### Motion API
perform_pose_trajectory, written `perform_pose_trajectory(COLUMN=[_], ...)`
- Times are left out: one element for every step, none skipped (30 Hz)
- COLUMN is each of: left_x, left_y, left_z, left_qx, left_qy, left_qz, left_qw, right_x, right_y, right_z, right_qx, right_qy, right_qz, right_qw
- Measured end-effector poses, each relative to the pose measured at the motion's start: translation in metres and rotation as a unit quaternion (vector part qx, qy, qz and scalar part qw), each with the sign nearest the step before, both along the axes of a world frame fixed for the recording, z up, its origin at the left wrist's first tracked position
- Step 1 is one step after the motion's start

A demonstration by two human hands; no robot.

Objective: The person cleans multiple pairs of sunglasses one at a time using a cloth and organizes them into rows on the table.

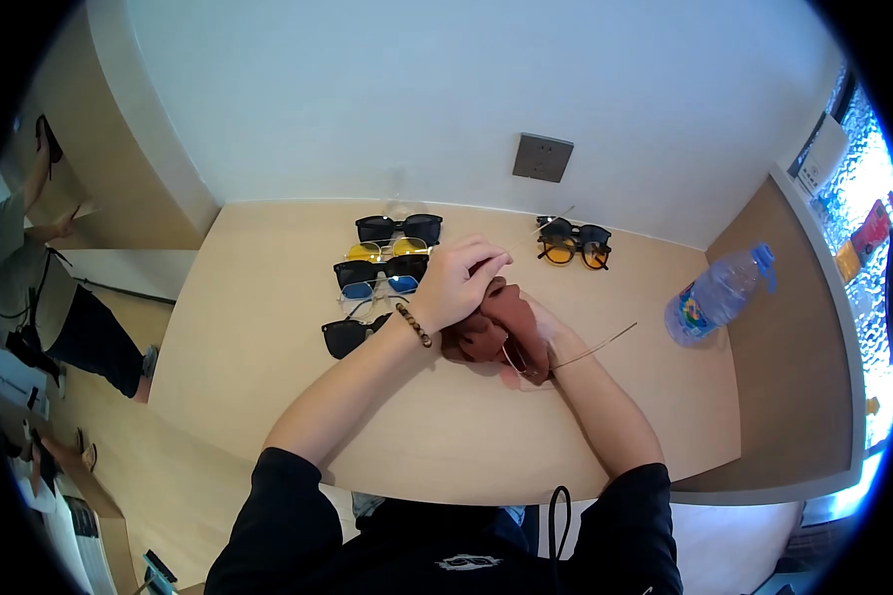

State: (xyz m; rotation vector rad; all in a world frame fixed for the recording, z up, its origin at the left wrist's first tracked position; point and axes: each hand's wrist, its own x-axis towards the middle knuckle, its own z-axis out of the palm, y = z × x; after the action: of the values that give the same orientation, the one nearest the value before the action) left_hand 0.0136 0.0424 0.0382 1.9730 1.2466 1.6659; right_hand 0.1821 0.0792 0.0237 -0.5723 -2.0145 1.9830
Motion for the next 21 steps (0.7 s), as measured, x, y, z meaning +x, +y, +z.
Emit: perform_pose_trajectory(left_x=[0.000,0.001,0.002,0.002,0.002,0.003,0.004,0.006,0.006,0.007,0.007,0.009,0.010,0.010,0.009,0.008,0.007,0.004,0.002,-0.001,-0.004], left_y=[-0.001,-0.002,-0.003,-0.002,-0.001,-0.001,-0.001,-0.001,-0.001,-0.001,-0.002,-0.003,-0.004,-0.004,-0.001,0.000,0.000,0.000,0.000,0.001,0.001], left_z=[0.000,0.000,0.000,-0.002,-0.004,-0.006,-0.009,-0.010,-0.011,-0.010,-0.010,-0.010,-0.010,-0.013,-0.015,-0.013,-0.012,-0.011,-0.010,-0.008,-0.007], left_qx=[0.000,-0.015,-0.029,-0.029,-0.082,-0.136,-0.137,-0.126,-0.114,-0.113,-0.115,-0.092,-0.070,-0.071,-0.042,-0.011,-0.010,-0.026,-0.043,-0.029,-0.029], left_qy=[0.000,-0.003,-0.005,-0.006,-0.070,-0.134,-0.133,-0.125,-0.116,-0.087,-0.087,-0.053,-0.018,-0.018,-0.015,-0.013,-0.012,-0.030,-0.048,-0.064,-0.063], left_qz=[0.002,0.013,0.023,0.025,0.014,0.002,0.002,0.016,0.029,0.038,0.038,0.050,0.061,0.061,0.073,0.084,0.085,0.093,0.101,0.099,0.099], left_qw=[1.000,1.000,0.999,0.999,0.994,0.982,0.982,0.984,0.986,0.989,0.989,0.993,0.996,0.995,0.996,0.996,0.996,0.995,0.993,0.993,0.993], right_x=[0.002,0.000,0.003,0.002,0.000,-0.003,-0.007,-0.008,-0.010,-0.011,-0.010,-0.006,-0.001,0.002,0.004,0.002,-0.001,-0.005,-0.008,-0.005,0.000], right_y=[0.004,-0.005,-0.014,-0.021,-0.020,-0.019,-0.022,-0.026,-0.031,-0.035,-0.033,-0.029,-0.025,-0.018,-0.010,-0.007,-0.004,-0.002,-0.004,-0.007,-0.011], right_z=[-0.005,0.014,0.036,0.049,0.046,0.039,0.040,0.044,0.050,0.056,0.053,0.047,0.040,0.027,0.009,0.004,-0.001,-0.007,-0.004,-0.001,0.005], right_qx=[0.110,0.110,-0.103,-0.311,-0.311,-0.319,-0.325,-0.326,-0.243,-0.161,-0.162,-0.235,-0.306,-0.308,-0.119,0.075,0.075,0.002,-0.071,-0.072,0.047], right_qy=[0.020,0.020,-0.004,-0.029,-0.030,-0.007,0.018,0.019,-0.003,-0.026,-0.025,0.022,0.069,0.069,0.056,0.043,0.044,0.087,0.129,0.130,0.102], right_qz=[0.031,0.033,-0.019,-0.069,-0.067,-0.095,-0.123,-0.123,-0.145,-0.167,-0.167,-0.149,-0.129,-0.129,-0.105,-0.077,-0.077,-0.077,-0.076,-0.077,-0.067], right_qw=[0.993,0.993,0.994,0.947,0.947,0.943,0.937,0.937,0.959,0.972,0.972,0.960,0.941,0.940,0.986,0.993,0.993,0.993,0.986,0.986,0.991])
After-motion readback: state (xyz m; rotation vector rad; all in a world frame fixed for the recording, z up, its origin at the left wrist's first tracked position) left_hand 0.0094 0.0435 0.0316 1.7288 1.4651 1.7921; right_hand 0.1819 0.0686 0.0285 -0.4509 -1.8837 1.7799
